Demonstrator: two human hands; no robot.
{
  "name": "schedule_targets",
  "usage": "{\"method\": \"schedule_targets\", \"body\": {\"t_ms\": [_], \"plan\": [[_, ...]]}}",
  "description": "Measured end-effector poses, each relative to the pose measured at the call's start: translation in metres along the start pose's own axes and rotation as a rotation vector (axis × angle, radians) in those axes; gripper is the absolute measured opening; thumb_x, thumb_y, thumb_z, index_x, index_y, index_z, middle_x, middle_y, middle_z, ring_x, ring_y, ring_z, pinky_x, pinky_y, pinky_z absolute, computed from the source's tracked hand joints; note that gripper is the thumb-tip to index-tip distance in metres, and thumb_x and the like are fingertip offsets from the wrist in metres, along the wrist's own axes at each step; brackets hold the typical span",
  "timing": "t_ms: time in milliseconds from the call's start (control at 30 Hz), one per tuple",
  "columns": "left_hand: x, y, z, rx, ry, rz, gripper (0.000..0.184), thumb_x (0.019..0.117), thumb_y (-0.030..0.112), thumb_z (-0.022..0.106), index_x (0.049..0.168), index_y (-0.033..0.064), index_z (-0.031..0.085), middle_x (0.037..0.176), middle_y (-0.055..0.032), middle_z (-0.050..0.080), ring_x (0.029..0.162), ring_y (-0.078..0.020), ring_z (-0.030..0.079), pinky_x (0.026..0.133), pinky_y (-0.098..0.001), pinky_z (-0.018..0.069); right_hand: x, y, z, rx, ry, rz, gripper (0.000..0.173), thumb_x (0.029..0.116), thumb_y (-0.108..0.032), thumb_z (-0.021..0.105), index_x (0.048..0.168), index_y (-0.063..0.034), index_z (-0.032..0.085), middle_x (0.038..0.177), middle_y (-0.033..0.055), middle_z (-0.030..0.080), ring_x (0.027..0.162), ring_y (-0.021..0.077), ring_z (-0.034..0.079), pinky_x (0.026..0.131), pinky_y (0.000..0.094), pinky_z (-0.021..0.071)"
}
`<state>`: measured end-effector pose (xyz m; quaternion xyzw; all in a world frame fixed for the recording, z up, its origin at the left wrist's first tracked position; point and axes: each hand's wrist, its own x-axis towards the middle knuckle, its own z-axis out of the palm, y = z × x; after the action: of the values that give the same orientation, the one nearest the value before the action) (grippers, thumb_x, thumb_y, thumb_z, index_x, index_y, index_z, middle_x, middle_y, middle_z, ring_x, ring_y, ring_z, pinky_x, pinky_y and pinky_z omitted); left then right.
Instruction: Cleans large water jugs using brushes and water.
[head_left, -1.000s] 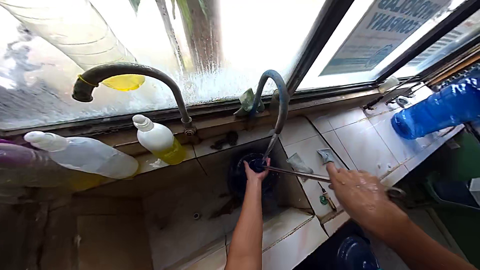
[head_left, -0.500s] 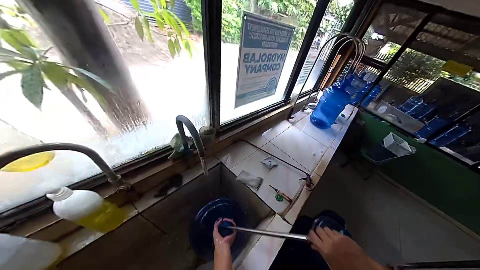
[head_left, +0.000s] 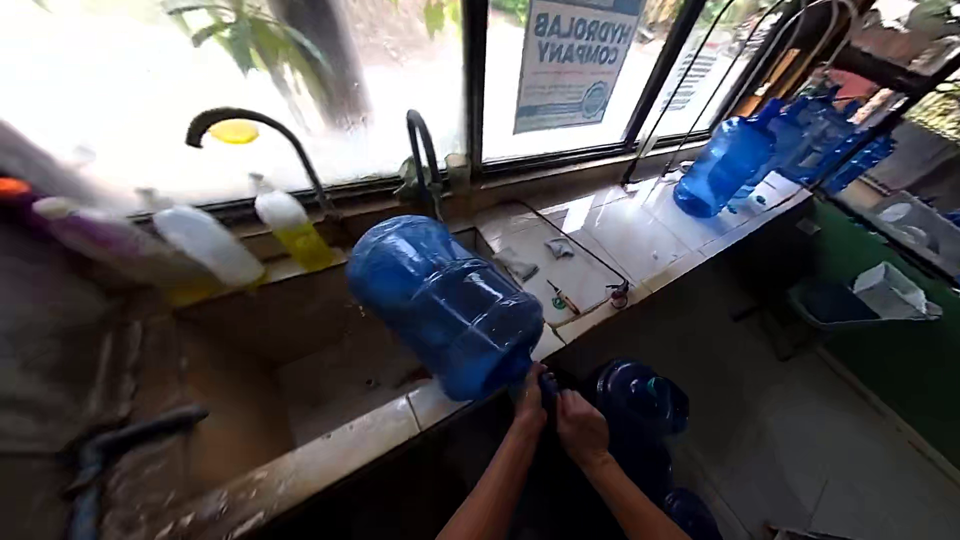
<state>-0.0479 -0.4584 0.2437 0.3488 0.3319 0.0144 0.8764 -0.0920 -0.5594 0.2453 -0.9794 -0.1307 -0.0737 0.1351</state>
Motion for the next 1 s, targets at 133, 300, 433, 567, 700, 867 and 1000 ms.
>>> {"method": "schedule_targets", "body": {"t_ms": [133,300,433,567,700,867,1000], "plan": [[-0.015,-0.009,0.005,-0.029,-0.054,-0.01,0.009,0.1035,0.008,0.05,0.098,0.0027,0.056,0.079,-0.0044,0.058,0.067,-0.0127,0.06,0.065,-0.027,0.0553,-0.076,0.128,-0.076,0.367,-0.373,0.224,0.058,0.1099,-0.041,0.038,0.088,0.0002,0.073,0.072,0.0119,0.065,0.07,0.0247,0.064,0.069,0.0488,0.0523],[-0.004,-0.013,0.017,-0.006,-0.011,-0.002,0.006,0.0978,0.005,0.056,0.102,0.001,0.057,0.081,-0.0089,0.059,0.067,-0.0168,0.06,0.063,-0.0309,0.054,-0.156,0.23,-0.09,0.414,-0.24,0.188,0.053,0.1081,-0.033,0.043,0.077,-0.0013,0.071,0.061,0.0028,0.06,0.054,0.011,0.055,0.054,0.0328,0.0483],[0.002,-0.012,0.02,0.027,-0.029,-0.034,0.012,0.0964,0.006,0.057,0.108,0.0015,0.057,0.084,-0.0108,0.06,0.07,-0.0187,0.06,0.064,-0.0323,0.0538,-0.146,0.244,-0.107,0.408,-0.185,0.117,0.054,0.1077,-0.037,0.046,0.081,0.0016,0.073,0.065,0.0084,0.065,0.058,0.0167,0.062,0.057,0.0384,0.0531],[0.007,-0.015,0.023,0.023,-0.004,-0.036,0.012,0.0955,0.006,0.058,0.107,0.0035,0.056,0.084,-0.01,0.057,0.069,-0.0193,0.057,0.063,-0.0337,0.0519,-0.151,0.247,-0.103,0.388,-0.195,0.122,0.054,0.1081,-0.039,0.045,0.079,-0.0015,0.072,0.064,0.0046,0.062,0.058,0.0138,0.058,0.057,0.0366,0.0508],[0.007,-0.011,0.025,0.061,-0.02,-0.039,0.012,0.095,0.006,0.058,0.106,0.0039,0.055,0.085,-0.0098,0.057,0.069,-0.0182,0.057,0.062,-0.0326,0.0518,-0.148,0.255,-0.117,0.354,-0.12,0.03,0.058,0.1075,-0.041,0.045,0.08,0.0034,0.072,0.065,0.0114,0.065,0.058,0.0216,0.065,0.056,0.043,0.0537],[0.014,-0.011,0.016,-0.085,-0.1,0.002,0.003,0.0957,0.006,0.052,0.093,0.006,0.053,0.073,-0.0075,0.057,0.061,-0.0165,0.058,0.056,-0.0301,0.052,-0.186,0.199,-0.119,0.721,-0.631,0.474,0.056,0.1122,-0.042,0.029,0.079,-0.0102,0.061,0.055,-0.0062,0.048,0.044,0.0026,0.041,0.043,0.0206,0.0369],[0.021,-0.006,-0.013,-0.211,-0.38,-0.087,0.026,0.1043,0.025,0.04,0.096,0.0074,0.057,0.081,-0.0084,0.068,0.071,-0.0172,0.068,0.064,-0.0309,0.0588,-0.193,0.198,-0.115,0.366,-0.164,0.225,0.061,0.1078,-0.046,0.043,0.079,0.0006,0.07,0.061,0.0098,0.061,0.053,0.021,0.06,0.05,0.0419,0.0494]]}}
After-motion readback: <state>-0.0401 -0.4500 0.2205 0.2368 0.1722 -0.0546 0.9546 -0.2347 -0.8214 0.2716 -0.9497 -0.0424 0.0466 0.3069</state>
